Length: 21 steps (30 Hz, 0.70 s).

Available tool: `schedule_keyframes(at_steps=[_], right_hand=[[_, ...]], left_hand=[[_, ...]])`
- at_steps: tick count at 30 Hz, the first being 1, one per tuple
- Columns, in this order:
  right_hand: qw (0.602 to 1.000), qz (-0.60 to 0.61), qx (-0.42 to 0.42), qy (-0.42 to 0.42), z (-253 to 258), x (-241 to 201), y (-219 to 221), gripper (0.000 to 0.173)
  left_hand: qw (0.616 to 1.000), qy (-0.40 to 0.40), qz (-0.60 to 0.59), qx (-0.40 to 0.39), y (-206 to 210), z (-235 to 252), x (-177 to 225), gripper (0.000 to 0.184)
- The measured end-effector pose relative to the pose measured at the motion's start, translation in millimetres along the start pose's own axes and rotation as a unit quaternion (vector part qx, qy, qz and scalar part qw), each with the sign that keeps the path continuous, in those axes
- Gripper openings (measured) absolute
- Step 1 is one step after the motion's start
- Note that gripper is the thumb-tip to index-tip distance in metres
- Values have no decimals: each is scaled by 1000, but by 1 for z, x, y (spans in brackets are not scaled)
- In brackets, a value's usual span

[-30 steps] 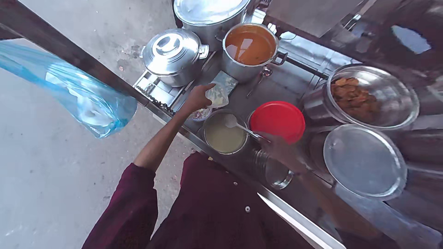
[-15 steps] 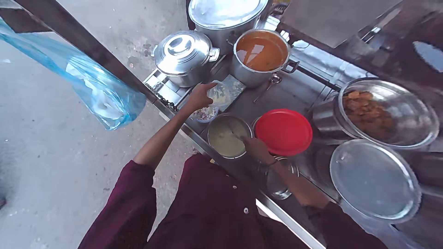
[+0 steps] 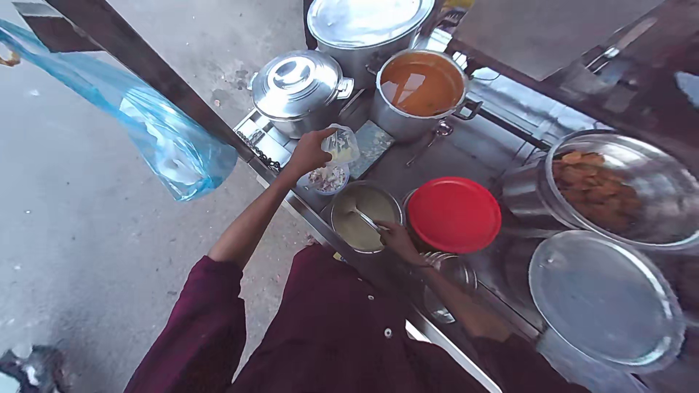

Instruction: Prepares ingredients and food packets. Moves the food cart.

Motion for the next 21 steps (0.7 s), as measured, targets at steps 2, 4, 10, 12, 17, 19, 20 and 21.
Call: schedule_keyframes(at_steps=[2, 4, 10, 12, 17, 19, 20, 21], right_hand=[[999, 41, 6, -15, -5, 4, -9, 36], [998, 59, 15, -30, -9, 6, -19, 35], [995, 80, 42, -44, -21, 13, -53, 35], [994, 91, 46, -42, -31, 5, -65, 35], [992, 106, 49, -44, -64, -21, -95, 36], [991, 116, 53, -41, -80, -34, -106, 36], [990, 123, 53, -38, -88, -41, -111, 35], [990, 130, 47, -38, -95, -49, -116, 35]], left_hand=[[1000, 5, 1, 13, -3, 2, 2, 73], [1000, 8, -1, 19, -5, 4, 5, 73], [999, 1, 29, 23, -2, 16, 8, 72], [999, 8, 49, 16, 3, 20, 7, 72], [994, 40, 99, -12, 20, 31, 6, 74], [991, 51, 119, -23, 27, 33, 7, 75], [990, 59, 125, -29, 31, 34, 7, 76], [989, 64, 128, -39, 35, 34, 7, 77]])
Point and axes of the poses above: each hand's wrist, its own z-axis towards the middle knuckle, its own y-axis out of the palm, x = y × z, the point moved 9 cm from there along z, towards the middle knuckle, and after that the axes turned 9 degrees about -z, right-handed, at the moved point
